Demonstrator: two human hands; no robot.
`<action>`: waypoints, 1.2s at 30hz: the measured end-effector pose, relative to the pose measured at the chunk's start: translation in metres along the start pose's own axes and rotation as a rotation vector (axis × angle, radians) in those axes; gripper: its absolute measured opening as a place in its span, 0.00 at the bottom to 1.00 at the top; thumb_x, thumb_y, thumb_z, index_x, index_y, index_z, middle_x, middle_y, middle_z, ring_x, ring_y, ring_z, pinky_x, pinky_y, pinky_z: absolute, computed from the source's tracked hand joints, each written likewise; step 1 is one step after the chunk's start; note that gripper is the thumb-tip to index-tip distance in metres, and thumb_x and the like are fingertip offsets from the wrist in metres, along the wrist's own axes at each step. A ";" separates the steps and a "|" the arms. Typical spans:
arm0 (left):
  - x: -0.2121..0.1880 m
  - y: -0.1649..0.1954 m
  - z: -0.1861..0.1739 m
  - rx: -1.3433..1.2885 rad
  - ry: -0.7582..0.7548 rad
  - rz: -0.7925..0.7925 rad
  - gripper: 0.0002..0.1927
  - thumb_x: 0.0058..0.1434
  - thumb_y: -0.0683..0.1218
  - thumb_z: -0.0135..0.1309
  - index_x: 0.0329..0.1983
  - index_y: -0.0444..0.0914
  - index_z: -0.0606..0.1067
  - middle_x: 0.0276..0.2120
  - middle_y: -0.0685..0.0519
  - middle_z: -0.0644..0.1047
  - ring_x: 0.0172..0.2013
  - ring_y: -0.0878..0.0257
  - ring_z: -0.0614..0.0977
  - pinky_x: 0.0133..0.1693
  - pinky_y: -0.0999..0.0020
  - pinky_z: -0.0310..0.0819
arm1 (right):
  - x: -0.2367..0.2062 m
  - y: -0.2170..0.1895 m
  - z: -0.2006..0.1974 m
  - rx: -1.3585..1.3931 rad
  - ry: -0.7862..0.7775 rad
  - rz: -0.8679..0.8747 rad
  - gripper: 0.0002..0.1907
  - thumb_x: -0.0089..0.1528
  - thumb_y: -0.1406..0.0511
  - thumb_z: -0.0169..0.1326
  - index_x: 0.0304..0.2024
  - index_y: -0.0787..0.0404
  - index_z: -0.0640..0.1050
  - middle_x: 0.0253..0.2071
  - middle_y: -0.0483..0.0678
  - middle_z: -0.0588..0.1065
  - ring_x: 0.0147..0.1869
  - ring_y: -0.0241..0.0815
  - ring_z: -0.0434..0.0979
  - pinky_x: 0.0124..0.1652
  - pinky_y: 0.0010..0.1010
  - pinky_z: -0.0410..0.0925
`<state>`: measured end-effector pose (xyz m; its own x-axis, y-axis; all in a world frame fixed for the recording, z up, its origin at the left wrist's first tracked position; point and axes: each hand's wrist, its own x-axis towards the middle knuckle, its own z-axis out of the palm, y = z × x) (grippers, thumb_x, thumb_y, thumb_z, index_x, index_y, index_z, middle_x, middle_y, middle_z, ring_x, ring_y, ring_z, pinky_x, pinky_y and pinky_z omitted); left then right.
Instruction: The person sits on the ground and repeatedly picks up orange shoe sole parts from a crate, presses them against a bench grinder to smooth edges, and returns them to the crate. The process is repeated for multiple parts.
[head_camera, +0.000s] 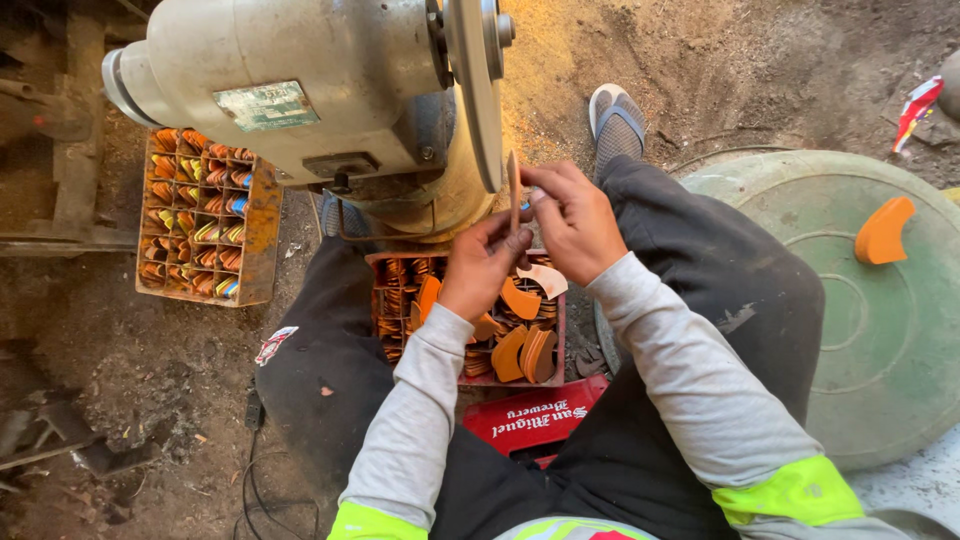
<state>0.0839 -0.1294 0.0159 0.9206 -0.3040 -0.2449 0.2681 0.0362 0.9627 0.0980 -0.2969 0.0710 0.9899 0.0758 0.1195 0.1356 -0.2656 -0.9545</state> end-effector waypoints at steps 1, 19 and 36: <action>0.002 0.005 -0.003 -0.029 0.002 -0.014 0.17 0.69 0.45 0.56 0.57 0.32 0.76 0.32 0.57 0.78 0.31 0.72 0.77 0.33 0.76 0.74 | 0.001 -0.003 0.002 -0.025 0.014 -0.012 0.18 0.68 0.72 0.45 0.59 0.68 0.77 0.51 0.56 0.75 0.49 0.44 0.81 0.49 0.29 0.74; -0.032 0.006 -0.012 0.670 0.109 0.035 0.22 0.57 0.45 0.66 0.53 0.33 0.77 0.34 0.47 0.81 0.32 0.57 0.79 0.37 0.65 0.75 | -0.013 0.020 -0.025 -0.126 -0.471 0.073 0.25 0.57 0.76 0.45 0.57 0.65 0.78 0.53 0.57 0.75 0.56 0.54 0.77 0.55 0.36 0.69; -0.015 -0.009 -0.023 0.453 -0.105 -0.060 0.19 0.66 0.52 0.57 0.52 0.35 0.79 0.35 0.45 0.84 0.36 0.52 0.82 0.39 0.59 0.78 | -0.023 0.025 -0.010 -0.684 -0.097 -0.509 0.06 0.54 0.61 0.61 0.34 0.48 0.83 0.41 0.45 0.76 0.49 0.56 0.77 0.49 0.53 0.65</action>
<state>0.0738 -0.1035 0.0089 0.8673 -0.3885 -0.3113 0.1477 -0.3963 0.9062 0.0787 -0.3147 0.0468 0.7984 0.4166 0.4348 0.5879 -0.6956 -0.4129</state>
